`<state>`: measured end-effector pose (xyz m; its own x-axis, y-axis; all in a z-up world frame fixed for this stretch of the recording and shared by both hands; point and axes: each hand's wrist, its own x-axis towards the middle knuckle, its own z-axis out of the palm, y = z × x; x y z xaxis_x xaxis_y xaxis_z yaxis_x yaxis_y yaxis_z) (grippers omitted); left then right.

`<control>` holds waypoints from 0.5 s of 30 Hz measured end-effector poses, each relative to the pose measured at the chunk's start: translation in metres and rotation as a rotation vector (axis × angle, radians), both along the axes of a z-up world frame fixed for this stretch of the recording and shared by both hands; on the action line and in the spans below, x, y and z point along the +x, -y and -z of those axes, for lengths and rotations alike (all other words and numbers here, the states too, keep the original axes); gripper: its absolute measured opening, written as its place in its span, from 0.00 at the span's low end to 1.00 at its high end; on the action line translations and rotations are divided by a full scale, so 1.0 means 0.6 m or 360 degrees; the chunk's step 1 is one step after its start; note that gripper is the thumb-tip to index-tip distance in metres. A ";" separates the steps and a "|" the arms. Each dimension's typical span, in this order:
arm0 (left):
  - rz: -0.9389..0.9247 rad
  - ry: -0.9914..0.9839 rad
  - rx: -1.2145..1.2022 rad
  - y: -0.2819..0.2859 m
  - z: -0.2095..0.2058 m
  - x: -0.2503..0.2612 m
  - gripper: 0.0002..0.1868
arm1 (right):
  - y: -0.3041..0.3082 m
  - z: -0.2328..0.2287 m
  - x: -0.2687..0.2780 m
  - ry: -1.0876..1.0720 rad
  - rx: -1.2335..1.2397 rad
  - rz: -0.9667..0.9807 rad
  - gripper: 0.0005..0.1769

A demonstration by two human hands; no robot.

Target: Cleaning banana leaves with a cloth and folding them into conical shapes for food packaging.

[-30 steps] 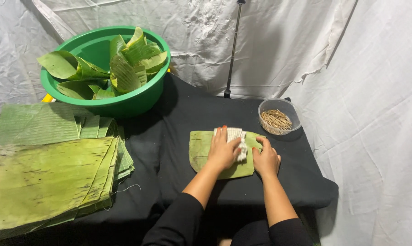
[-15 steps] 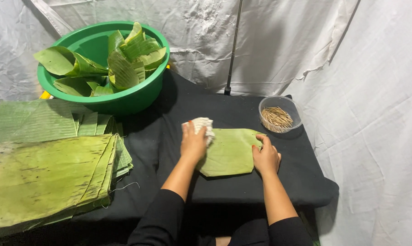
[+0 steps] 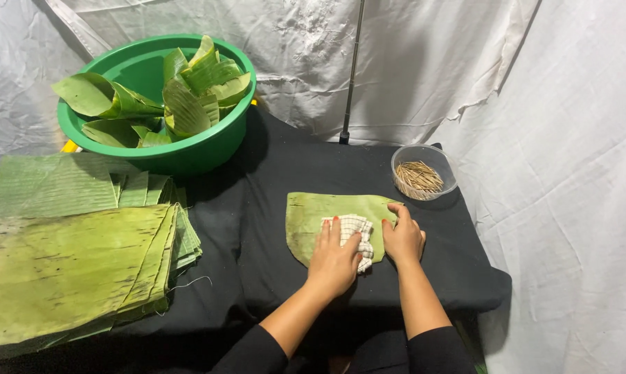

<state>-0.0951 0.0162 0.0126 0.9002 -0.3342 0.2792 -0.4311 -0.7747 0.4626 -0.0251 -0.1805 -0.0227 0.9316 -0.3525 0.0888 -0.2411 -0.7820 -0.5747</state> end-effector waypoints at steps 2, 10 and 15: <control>-0.0050 -0.0054 0.0067 -0.017 0.002 -0.003 0.26 | 0.003 0.003 0.001 -0.0003 0.0006 0.0000 0.21; -0.0240 -0.0127 0.0253 -0.083 0.019 -0.006 0.30 | 0.003 0.007 0.000 -0.0006 0.0016 -0.0003 0.22; -0.0322 0.0036 0.0068 -0.118 0.052 0.005 0.23 | 0.002 0.002 0.000 0.0003 0.0015 -0.0002 0.22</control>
<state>-0.0921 0.0871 -0.0184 0.9439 -0.1594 0.2892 -0.2746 -0.8652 0.4194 -0.0249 -0.1817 -0.0242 0.9320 -0.3520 0.0870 -0.2390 -0.7770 -0.5824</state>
